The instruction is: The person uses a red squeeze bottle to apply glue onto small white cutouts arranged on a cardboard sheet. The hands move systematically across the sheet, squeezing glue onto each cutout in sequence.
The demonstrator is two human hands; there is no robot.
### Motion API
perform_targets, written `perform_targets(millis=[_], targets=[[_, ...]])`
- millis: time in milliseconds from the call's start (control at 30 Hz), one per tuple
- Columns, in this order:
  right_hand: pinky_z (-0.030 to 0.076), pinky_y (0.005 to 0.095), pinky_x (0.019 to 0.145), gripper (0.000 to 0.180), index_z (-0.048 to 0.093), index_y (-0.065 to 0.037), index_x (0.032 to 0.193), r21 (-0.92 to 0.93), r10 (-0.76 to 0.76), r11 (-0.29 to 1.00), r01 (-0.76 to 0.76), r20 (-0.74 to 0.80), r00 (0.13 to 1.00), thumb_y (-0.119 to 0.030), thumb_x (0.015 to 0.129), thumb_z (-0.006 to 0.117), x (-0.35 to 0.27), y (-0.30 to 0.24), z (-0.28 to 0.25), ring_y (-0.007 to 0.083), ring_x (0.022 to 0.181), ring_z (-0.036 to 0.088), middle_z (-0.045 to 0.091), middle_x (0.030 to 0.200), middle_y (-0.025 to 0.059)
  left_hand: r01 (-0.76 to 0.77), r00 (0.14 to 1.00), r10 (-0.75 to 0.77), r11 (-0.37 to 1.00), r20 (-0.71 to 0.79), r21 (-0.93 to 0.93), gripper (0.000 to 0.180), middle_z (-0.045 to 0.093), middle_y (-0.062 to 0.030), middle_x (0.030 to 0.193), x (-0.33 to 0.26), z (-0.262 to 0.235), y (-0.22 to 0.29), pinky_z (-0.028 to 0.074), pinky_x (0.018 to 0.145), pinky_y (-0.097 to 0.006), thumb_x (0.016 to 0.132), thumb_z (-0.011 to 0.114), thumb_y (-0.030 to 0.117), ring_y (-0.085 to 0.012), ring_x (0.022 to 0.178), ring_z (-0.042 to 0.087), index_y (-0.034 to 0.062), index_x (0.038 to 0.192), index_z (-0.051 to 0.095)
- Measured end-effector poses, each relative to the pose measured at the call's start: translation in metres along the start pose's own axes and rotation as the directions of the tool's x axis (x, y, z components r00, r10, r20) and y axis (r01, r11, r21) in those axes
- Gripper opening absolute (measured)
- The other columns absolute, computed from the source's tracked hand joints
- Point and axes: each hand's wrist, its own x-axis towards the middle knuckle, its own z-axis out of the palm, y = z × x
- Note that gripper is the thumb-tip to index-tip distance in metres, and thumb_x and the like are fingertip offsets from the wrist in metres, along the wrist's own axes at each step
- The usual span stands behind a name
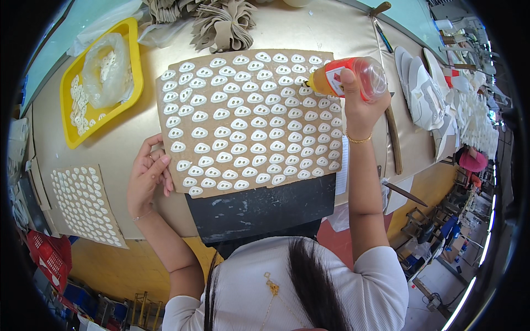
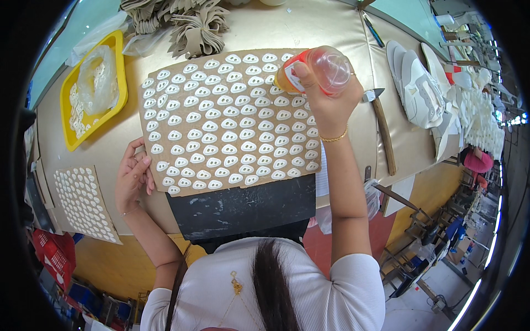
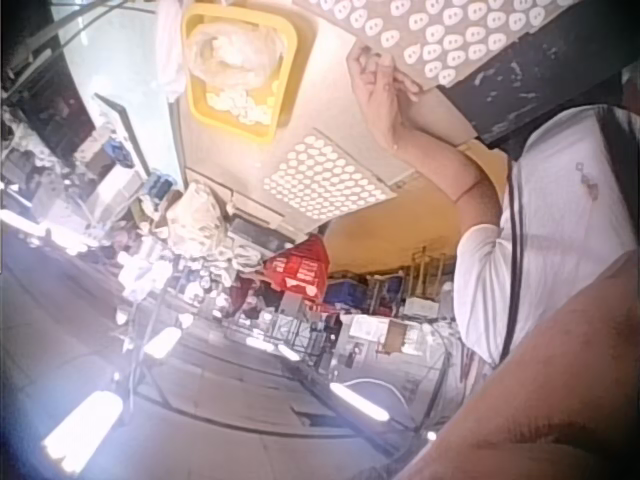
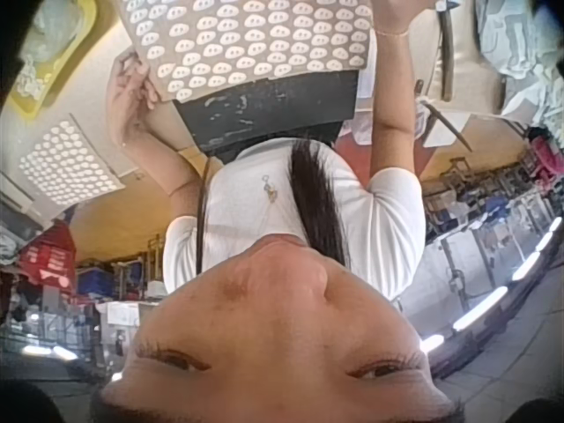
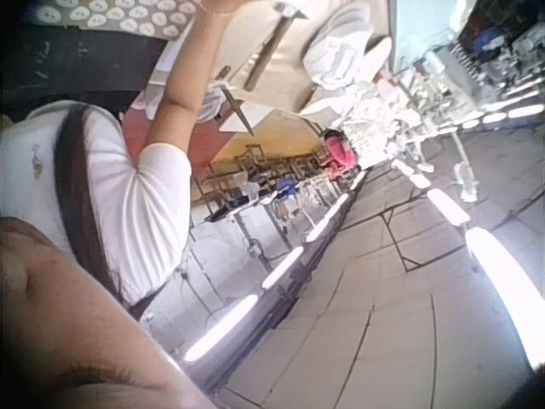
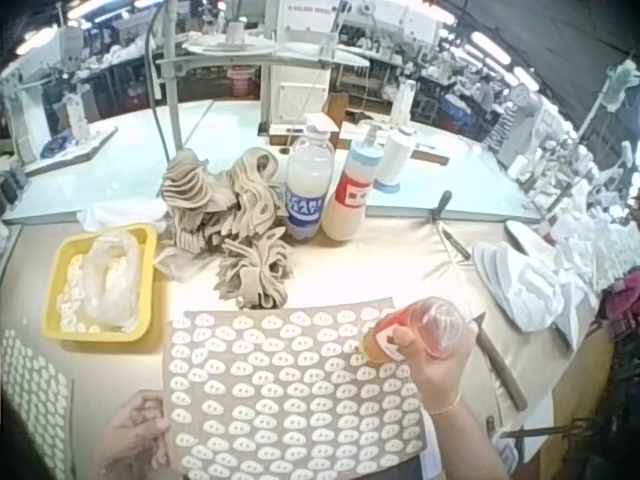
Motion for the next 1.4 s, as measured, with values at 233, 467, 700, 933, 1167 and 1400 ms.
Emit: perform_targets(millis=[233, 467, 700, 933, 1167, 1400], targets=[[0.049, 0.0232, 0.061, 0.032, 0.065, 0.0, 0.084, -0.015, -0.048, 0.999, 0.049, 0.014, 0.999, -0.025, 0.071, 0.08, 0.001, 0.002, 0.011, 0.0124, 0.065, 0.062, 0.066, 0.074, 0.0053, 0.009, 1.0, -0.009, 1.0, -0.009, 0.007, 0.041, 0.059, -0.0091, 0.079, -0.001, 0.002, 0.002, 0.04, 0.032, -0.019, 0.09, 0.052, 0.008, -0.0104, 0.042, 0.053, -0.001, 0.126, 0.035], [0.049, 0.0228, 0.06, 0.03, 0.066, 0.0, 0.083, -0.068, -0.11, 0.992, 0.11, 0.015, 0.994, -0.025, 0.072, 0.08, 0.009, 0.002, 0.013, 0.0114, 0.065, 0.062, 0.066, 0.074, 0.0049, 0.016, 1.0, -0.015, 1.0, -0.018, 0.012, 0.04, 0.059, -0.0084, 0.079, -0.002, 0.002, 0.003, 0.04, 0.033, -0.019, 0.09, 0.051, 0.008, -0.01, 0.042, 0.053, -0.0008, 0.126, 0.036], [0.049, 0.0228, 0.063, 0.03, 0.066, 0.0, 0.086, 0.024, -0.041, 0.999, 0.04, 0.009, 0.999, -0.024, 0.073, 0.079, 0.007, -0.003, 0.017, 0.0107, 0.068, 0.062, 0.067, 0.077, 0.0047, 0.017, 1.0, -0.017, 1.0, -0.018, 0.014, 0.041, 0.058, -0.0074, 0.077, -0.002, 0.002, 0.002, 0.04, 0.033, -0.019, 0.09, 0.051, 0.007, -0.0099, 0.042, 0.053, -0.0004, 0.127, 0.035], [0.049, 0.0229, 0.063, 0.029, 0.066, 0.0, 0.087, 0.032, -0.03, 0.999, 0.028, 0.037, 0.999, -0.023, 0.074, 0.078, 0.008, -0.006, 0.022, 0.0108, 0.069, 0.062, 0.067, 0.078, 0.0048, 0.018, 1.0, -0.018, 1.0, -0.016, 0.02, 0.041, 0.058, -0.0077, 0.077, -0.002, 0.002, 0.003, 0.04, 0.033, -0.019, 0.09, 0.05, 0.008, -0.01, 0.043, 0.053, -0.0007, 0.127, 0.035], [0.05, 0.0231, 0.062, 0.031, 0.066, 0.0, 0.087, 0.079, 0.003, 0.997, -0.009, 0.075, 0.997, -0.025, 0.073, 0.078, 0.009, -0.011, 0.035, 0.0107, 0.069, 0.062, 0.067, 0.078, 0.0049, 0.021, 1.0, -0.02, 0.999, -0.024, 0.034, 0.041, 0.058, -0.0075, 0.076, -0.003, 0.004, 0.005, 0.04, 0.033, -0.019, 0.09, 0.05, 0.008, -0.0099, 0.043, 0.053, -0.0009, 0.127, 0.036], [0.05, 0.023, 0.061, 0.035, 0.066, 0.0, 0.086, -0.019, -0.052, 0.998, 0.054, 0.109, 0.993, -0.029, 0.071, 0.08, 0.007, -0.016, 0.033, 0.0123, 0.067, 0.063, 0.067, 0.077, 0.0057, 0.021, 0.999, -0.02, 0.999, -0.027, 0.032, 0.041, 0.058, -0.0071, 0.075, -0.003, 0.004, 0.004, 0.04, 0.033, -0.02, 0.09, 0.051, 0.008, -0.0099, 0.043, 0.053, -0.0007, 0.127, 0.035]])
